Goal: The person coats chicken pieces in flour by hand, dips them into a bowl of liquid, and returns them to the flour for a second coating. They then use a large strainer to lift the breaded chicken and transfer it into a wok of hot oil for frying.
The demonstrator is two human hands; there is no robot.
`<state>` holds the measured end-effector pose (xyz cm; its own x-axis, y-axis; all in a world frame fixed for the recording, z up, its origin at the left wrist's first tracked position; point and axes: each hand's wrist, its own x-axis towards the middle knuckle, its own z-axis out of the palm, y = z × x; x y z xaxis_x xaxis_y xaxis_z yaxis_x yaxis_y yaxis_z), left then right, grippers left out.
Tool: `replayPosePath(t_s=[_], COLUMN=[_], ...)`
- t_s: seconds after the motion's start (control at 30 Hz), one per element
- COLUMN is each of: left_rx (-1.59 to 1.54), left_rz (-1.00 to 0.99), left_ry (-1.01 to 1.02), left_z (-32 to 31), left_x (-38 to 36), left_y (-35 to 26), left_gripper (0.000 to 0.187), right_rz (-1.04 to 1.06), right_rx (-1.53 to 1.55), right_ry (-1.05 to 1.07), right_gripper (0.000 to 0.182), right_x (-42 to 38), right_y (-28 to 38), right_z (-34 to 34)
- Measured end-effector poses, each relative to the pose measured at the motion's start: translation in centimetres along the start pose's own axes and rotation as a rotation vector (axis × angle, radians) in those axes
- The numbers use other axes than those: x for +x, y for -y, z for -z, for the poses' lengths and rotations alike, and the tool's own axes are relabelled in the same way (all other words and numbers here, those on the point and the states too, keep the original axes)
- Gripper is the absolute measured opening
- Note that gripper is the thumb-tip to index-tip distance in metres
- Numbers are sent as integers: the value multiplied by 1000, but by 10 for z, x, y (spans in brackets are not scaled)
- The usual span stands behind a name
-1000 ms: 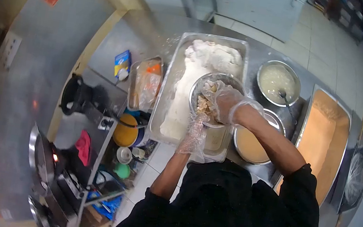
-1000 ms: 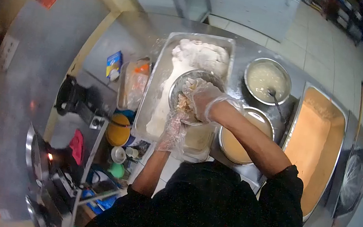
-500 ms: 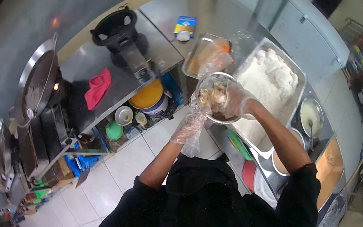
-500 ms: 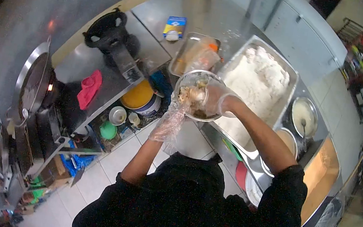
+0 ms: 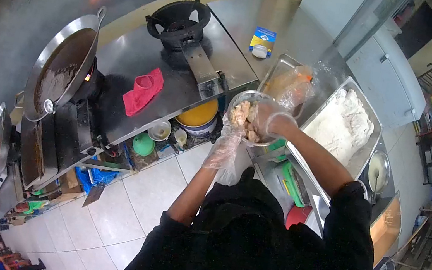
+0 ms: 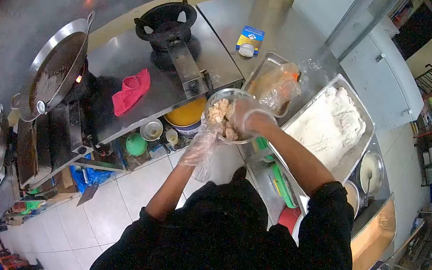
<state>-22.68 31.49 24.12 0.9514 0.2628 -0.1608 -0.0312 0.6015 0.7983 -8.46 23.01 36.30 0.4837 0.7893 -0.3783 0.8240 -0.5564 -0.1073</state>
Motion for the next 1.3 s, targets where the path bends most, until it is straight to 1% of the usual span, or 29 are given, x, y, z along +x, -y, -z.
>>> replayPosePath(t_s=[0.03, 0.1, 0.13, 0.17, 0.2, 0.23, 0.3, 0.33, 0.4, 0.47, 0.5, 0.57, 0.6, 0.63, 0.7, 0.77, 0.83, 0.87, 0.9, 0.93, 0.97, 1.0, 1.03, 1.07, 1.1, 1.13, 1.17, 1.23, 1.3], left_rx=[-2, -165, -207, -104, 0, 106, 166, 187, 250, 328, 340, 364, 310, 253, 387, 362, 568, 697, 829, 985, 1046, 1100, 1145, 1247, 1183, 1118, 1054, 932, 683], left_rz=[-8, 33, 25, -18, -59, -99, 40, 113, 140, 46, 61, 90, 112, 136, -23, 5, -58, -83, -108, -69, -65, -62, -55, -149, -36, 65, 162, -33, 120], left_ry=[-3, -43, 10, 1, -3, -2, -22, -49, -14, 111, 98, 72, 20, -32, 3, 72, 52, 53, 53, 11, 33, 57, 77, 68, 94, 118, 142, 187, 186], left_z=[-1, -27, -23, -18, -9, 2, 15, 17, 17, 18, 18, 18, -12, -34, -29, -31, -26, -34, -37, -36, -38, -49, -57, -58, -70, -90, -98, -35, -39], left_x=[3, 11, 21, 32, 46, 64, 97, 111, 134, 159, 172, 198, 202, 210, 248, 262, 271, 272, 275, 282, 284, 281, 277, 277, 270, 264, 263, 284, 278], left_y=[-4, -37, -38, -33, -21, -9, 8, 16, 22, 28, 29, 31, 8, -1, 22, 24, 39, 34, 30, 33, 23, 5, -5, -6, -25, -59, -78, -15, -31], left_gripper=[45, 48, 51, 49, 47, 45, 40, 39, 38, 39, 40, 43, 43, 43, 45, 46, 48, 48, 48, 50, 51, 51, 52, 50, 48, 46, 45, 32, 27], right_rz=[102, 280, 356, 432, 509, 424, 255, 220, 183, 88, 42, -186, -300, -224, -69, -103, -72, -82, -131, -180, -234, -341, -290, -237, -182, -262, -229, -155, -117], right_rx=[58, 134, 147, 155, 191, 167, 83, 99, -27, 100, 169, 107, 71, 97, 143, 123, 125, 76, 78, 86, 95, 239, 226, 214, 200, 10, 37, 99, 167], right_ry=[-91, -242, -302, -362, -521, -400, -155, -215, -191, -162, -145, 48, 150, 81, -58, -253, -100, -46, -75, -106, -140, -231, -216, -193, -172, 54, 81, 142, -309], right_gripper=[24, 25, 27, 30, 32, 34, 40, 39, 35, 36, 36, 40, 42, 41, 41, 36, 35, 31, 30, 29, 28, 24, 23, 23, 23, 23, 24, 25, 28], right_x=[17, 33, 38, 44, 29, 39, 53, 55, 72, 64, 58, 63, 67, 72, 81, 79, 107, 117, 130, 143, 152, 149, 153, 160, 162, 142, 146, 154, 150], right_y=[-12, -24, -32, -41, -27, -37, -50, -53, -69, -89, -95, -110, -122, -137, -164, -171, -194, -198, -210, -220, -227, -227, -238, -255, -263, -238, -245, -257, -235], right_z=[-13, -20, -25, -30, -11, -18, -22, -22, -21, 0, 15, 37, 44, 40, 27, 15, -19, -27, -46, -74, -88, -84, -89, -98, -104, -35, -40, -58, -62])
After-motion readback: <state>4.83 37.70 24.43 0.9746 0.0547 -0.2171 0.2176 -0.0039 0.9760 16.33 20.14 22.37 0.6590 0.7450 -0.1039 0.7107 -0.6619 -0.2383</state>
